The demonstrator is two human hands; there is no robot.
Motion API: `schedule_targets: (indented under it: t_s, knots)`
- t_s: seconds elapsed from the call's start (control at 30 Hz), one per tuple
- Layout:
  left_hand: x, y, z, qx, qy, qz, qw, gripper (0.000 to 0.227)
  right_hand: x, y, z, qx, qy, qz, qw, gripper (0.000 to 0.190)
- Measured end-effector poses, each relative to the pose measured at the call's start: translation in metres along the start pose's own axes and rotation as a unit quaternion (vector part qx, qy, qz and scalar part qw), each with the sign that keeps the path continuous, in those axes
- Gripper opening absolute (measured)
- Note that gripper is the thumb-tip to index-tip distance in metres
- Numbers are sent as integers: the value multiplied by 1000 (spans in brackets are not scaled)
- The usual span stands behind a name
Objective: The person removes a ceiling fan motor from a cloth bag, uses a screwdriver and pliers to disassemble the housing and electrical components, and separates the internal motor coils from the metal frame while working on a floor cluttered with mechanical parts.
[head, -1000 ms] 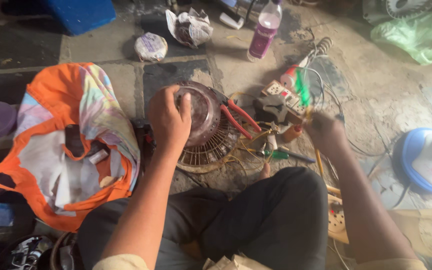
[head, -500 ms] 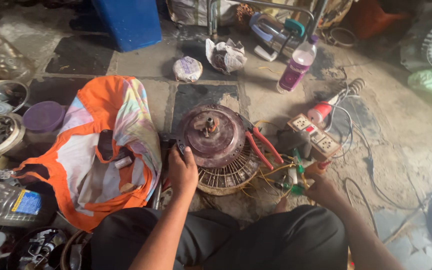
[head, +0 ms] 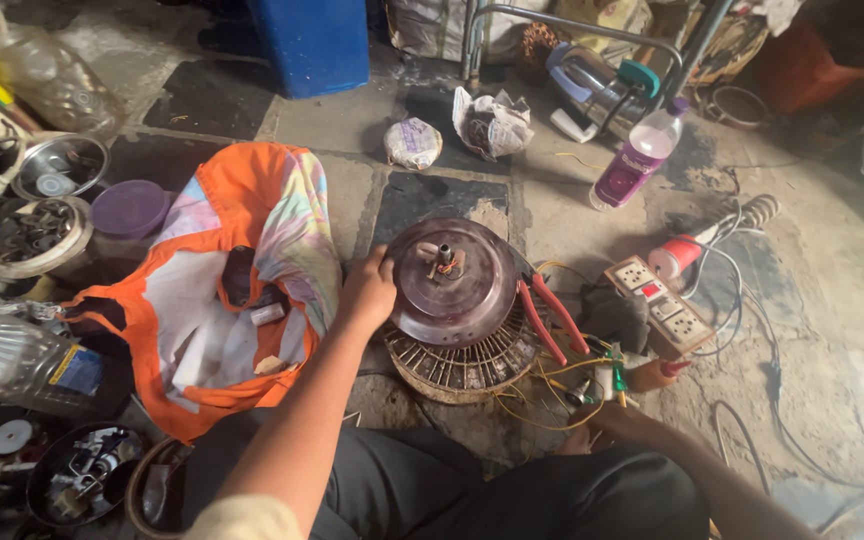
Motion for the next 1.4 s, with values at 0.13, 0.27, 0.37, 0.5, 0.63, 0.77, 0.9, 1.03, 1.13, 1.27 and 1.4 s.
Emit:
schedule_targets:
  t_s: [0.13,0.27,0.37,0.5,0.63,0.77,0.9,1.03,1.13,1.27,1.4]
  knots:
    - [17,7,25,24,7,2,1000,32,9,-1,-4,-91,26,-16,995,33]
    - [-2,-14,13,-118,-20,190,974,33,12,6,3,-133,32,-19,990,32]
    - [-54,-30,-12,-145,6,237,961,40,13,4,16,-143,27,-10,989,30]
    - [-80,-46,-12,-155,33,207,965,44,18,0,26,-153,15,-7,988,29]
    - [-52,-43,-20,-119,12,199,973,43,14,9,27,-170,19,3,985,27]
    - [3,-23,-30,-104,-82,85,988,41,6,11,21,-200,33,4,979,26]
    - [39,0,0,-87,-118,-37,989,40,-37,30,-7,-369,154,-39,916,27]
    - [34,19,42,46,-192,65,978,35,-109,57,-71,-172,-41,142,974,27]
    - [-2,18,68,-71,-215,175,958,34,-143,65,-147,-41,68,302,950,32]
    - [-69,11,93,-96,-123,170,973,36,-102,48,-245,58,187,390,900,32]
    - [-90,12,116,-18,-204,210,956,47,-24,2,-311,125,300,385,864,29]
Point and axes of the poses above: each hand's wrist, its own x-axis towards the middle knuckle, its own y-axis out of the back of the hand, z = x × y, the point moved 2 cm from there along x, towards the middle knuckle, and after that the axes turned 12 degrees about y, right-handed, at the moved point
